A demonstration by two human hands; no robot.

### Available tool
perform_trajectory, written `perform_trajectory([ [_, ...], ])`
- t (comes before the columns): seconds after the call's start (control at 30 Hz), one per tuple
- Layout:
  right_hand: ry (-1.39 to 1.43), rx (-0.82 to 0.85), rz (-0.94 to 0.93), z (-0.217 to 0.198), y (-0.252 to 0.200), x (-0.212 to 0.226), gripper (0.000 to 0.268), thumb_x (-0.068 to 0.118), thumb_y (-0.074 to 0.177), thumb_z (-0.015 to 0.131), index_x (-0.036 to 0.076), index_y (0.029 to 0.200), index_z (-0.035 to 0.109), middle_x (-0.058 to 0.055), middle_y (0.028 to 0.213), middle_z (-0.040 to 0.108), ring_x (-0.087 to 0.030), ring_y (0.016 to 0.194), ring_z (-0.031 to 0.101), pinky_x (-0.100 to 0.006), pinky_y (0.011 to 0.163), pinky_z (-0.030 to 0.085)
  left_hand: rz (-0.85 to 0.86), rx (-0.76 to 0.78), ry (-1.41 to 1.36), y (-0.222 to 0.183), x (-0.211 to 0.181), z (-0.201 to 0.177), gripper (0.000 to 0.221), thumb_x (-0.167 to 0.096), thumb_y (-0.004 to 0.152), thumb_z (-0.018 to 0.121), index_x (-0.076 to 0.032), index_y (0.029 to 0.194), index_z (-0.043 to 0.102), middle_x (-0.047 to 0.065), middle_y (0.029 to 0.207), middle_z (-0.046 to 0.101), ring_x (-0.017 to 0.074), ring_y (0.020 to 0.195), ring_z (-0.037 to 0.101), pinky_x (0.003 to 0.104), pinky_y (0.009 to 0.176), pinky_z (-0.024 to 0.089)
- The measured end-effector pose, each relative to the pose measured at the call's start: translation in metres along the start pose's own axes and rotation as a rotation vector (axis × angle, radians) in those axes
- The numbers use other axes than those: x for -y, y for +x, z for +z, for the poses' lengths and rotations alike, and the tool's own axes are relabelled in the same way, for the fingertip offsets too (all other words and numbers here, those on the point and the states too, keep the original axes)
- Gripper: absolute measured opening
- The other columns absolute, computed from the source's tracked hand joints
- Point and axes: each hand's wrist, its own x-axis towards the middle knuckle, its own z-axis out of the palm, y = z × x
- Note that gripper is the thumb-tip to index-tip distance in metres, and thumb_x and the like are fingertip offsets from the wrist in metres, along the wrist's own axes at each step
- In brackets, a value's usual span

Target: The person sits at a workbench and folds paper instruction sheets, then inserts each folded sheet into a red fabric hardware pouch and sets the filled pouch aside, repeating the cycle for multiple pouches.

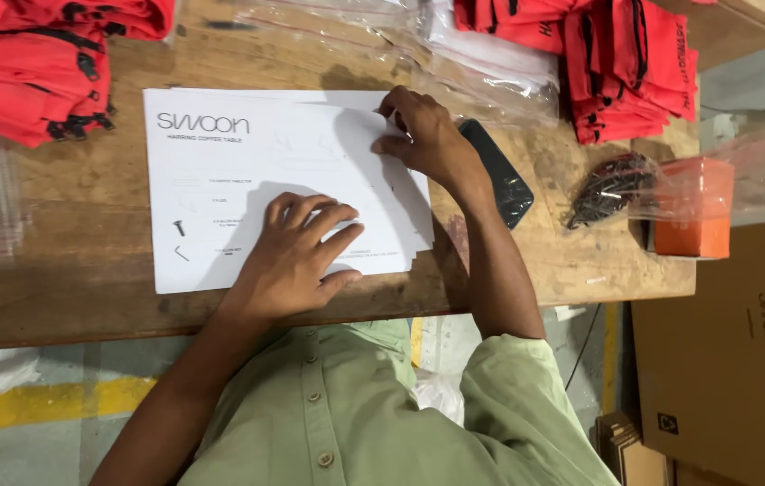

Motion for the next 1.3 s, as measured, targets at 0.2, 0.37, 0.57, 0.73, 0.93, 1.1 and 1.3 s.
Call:
perform_trajectory([
  [0.2, 0.049, -0.148, -0.076, -0.004, -0.019, 0.009, 0.039, 0.013, 0.083, 0.086, 0.005, 0.117, 0.068, -0.013, 0.108, 0.063, -0.030, 0.096, 0.068, -0.040, 0.081, 0.057, -0.015, -0.010, 0.033, 0.000, -0.002, 0.001, 0.056, -0.040, 0.079, 0.079, -0.007, 0.124, 0.068, 0.006, 0.137, 0.058, 0.0275, 0.130, 0.047, 0.052, 0.109, 0.031],
  [0.37, 0.404, -0.152, -0.067, 0.010, -0.045, 0.004, 0.045, 0.008, 0.087, 0.086, 0.004, 0.126, 0.064, -0.015, 0.124, 0.063, -0.029, 0.110, 0.066, -0.039, 0.092, 0.057, -0.038, -0.055, 0.024, 0.003, 0.001, 0.001, 0.065, -0.045, 0.081, 0.079, -0.007, 0.131, 0.064, 0.009, 0.136, 0.058, 0.0303, 0.127, 0.050, 0.052, 0.108, 0.033],
  [0.57, 0.471, 0.301, -0.122, 0.020, -0.069, 0.049, 0.097, 0.013, 0.074, 0.092, 0.009, 0.156, 0.041, -0.017, 0.157, 0.047, -0.035, 0.145, 0.046, -0.044, 0.120, 0.040, -0.220, -0.339, -0.454, 0.012, 0.001, 0.007, 0.077, -0.053, 0.091, 0.074, 0.000, 0.142, 0.053, 0.016, 0.127, 0.069, 0.0274, 0.104, 0.072, 0.046, 0.098, 0.053],
  [0.73, 0.412, 0.212, -0.253, 0.030, -0.069, 0.055, 0.121, 0.017, 0.067, 0.093, 0.012, 0.165, 0.023, -0.020, 0.173, 0.020, -0.038, 0.160, 0.020, -0.047, 0.130, 0.026, -0.373, -0.418, -0.653, 0.017, -0.010, 0.011, 0.066, -0.048, 0.086, 0.081, 0.001, 0.126, 0.063, 0.014, 0.103, 0.078, 0.0235, 0.093, 0.078, 0.037, 0.082, 0.063],
  [0.93, 0.581, 0.236, -0.202, 0.027, -0.070, 0.053, 0.124, 0.027, 0.066, 0.094, 0.012, 0.166, 0.023, -0.019, 0.172, 0.029, -0.038, 0.161, 0.026, -0.047, 0.131, 0.026, -0.353, -0.508, -0.686, 0.014, -0.005, 0.023, 0.040, -0.033, 0.092, 0.079, 0.000, 0.112, 0.071, 0.009, 0.092, 0.079, 0.0163, 0.085, 0.078, 0.029, 0.074, 0.061],
  [1.1, 0.753, 0.164, -0.122, 0.052, -0.080, 0.017, 0.128, 0.031, 0.062, 0.094, 0.011, 0.167, 0.024, -0.024, 0.170, 0.036, -0.036, 0.161, 0.029, -0.049, 0.131, 0.025, -0.485, -0.501, -0.671, 0.014, -0.004, 0.024, 0.027, -0.025, 0.098, 0.074, 0.000, 0.108, 0.073, 0.009, 0.083, 0.078, 0.0137, 0.076, 0.076, 0.027, 0.065, 0.058],
  [1.3, 0.906, -0.229, 0.076, 0.043, -0.067, 0.037, 0.120, 0.021, 0.075, 0.087, 0.016, 0.166, 0.010, -0.026, 0.145, 0.052, -0.034, 0.136, 0.051, -0.045, 0.112, 0.045, -0.394, -0.684, -0.834, 0.012, 0.002, 0.032, 0.032, -0.018, 0.105, 0.069, -0.003, 0.127, 0.052, 0.011, 0.094, 0.075, 0.0119, 0.081, 0.073, 0.025, 0.066, 0.059],
])
